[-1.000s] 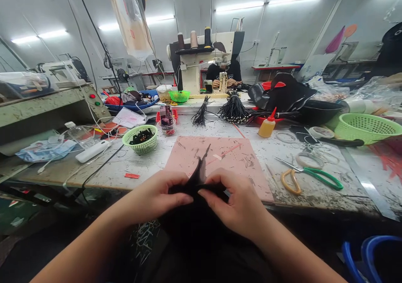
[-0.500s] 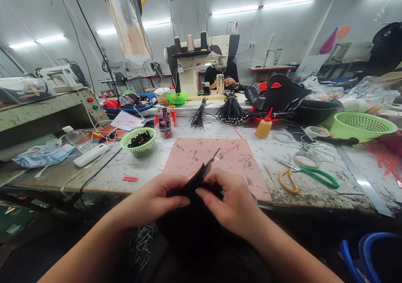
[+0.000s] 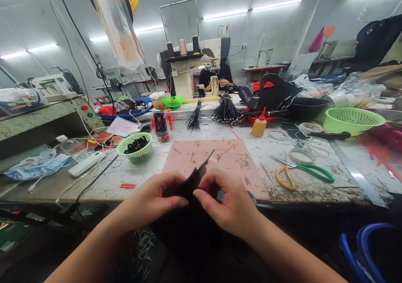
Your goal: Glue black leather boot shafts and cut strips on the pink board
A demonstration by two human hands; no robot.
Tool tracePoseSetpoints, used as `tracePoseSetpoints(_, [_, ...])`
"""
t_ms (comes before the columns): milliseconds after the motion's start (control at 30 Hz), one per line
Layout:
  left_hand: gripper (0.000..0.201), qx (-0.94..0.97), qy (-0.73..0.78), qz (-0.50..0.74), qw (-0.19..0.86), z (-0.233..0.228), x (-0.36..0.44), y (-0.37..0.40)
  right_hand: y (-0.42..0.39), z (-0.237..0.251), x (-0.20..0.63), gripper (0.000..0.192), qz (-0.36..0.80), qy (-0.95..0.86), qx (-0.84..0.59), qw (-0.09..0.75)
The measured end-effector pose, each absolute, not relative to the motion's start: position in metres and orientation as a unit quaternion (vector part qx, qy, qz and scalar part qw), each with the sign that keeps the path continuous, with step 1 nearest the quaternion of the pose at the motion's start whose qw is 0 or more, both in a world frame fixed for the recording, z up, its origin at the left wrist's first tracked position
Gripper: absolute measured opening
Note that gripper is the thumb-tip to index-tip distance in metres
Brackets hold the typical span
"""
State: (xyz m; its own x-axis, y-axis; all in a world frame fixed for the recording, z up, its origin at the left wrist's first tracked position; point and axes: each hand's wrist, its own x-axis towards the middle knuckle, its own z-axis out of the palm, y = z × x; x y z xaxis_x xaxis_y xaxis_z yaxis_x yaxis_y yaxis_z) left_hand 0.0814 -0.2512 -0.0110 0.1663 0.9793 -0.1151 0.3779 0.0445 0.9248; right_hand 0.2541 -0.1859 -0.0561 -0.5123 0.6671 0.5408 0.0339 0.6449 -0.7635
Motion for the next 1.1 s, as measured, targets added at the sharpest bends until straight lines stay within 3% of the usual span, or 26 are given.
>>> tracePoseSetpoints(533, [0.036, 0.586, 0.489, 0.392, 0.514, -0.020, 0.077, -0.251, -0.184, -0.059, 0.249, 0.012, 0.320, -0.785, -0.215, 0.484])
tracePoseSetpoints(733, [0.029, 0.602, 0.511, 0.372, 0.489, -0.018, 0.077, -0.252, -0.182, -0.058, 0.250, 0.010, 0.330, -0.793, -0.223, 0.460])
tracePoseSetpoints(933, [0.011, 0.626, 0.613, 0.322, 0.359, -0.010, 0.085, -0.250, -0.182, -0.055, 0.250, 0.010, 0.346, -0.794, -0.229, 0.445])
tracePoseSetpoints(1100, [0.015, 0.619, 0.619, 0.310, 0.371, -0.008, 0.088, -0.250, -0.181, -0.054, 0.250, 0.010, 0.377, -0.789, -0.223, 0.432])
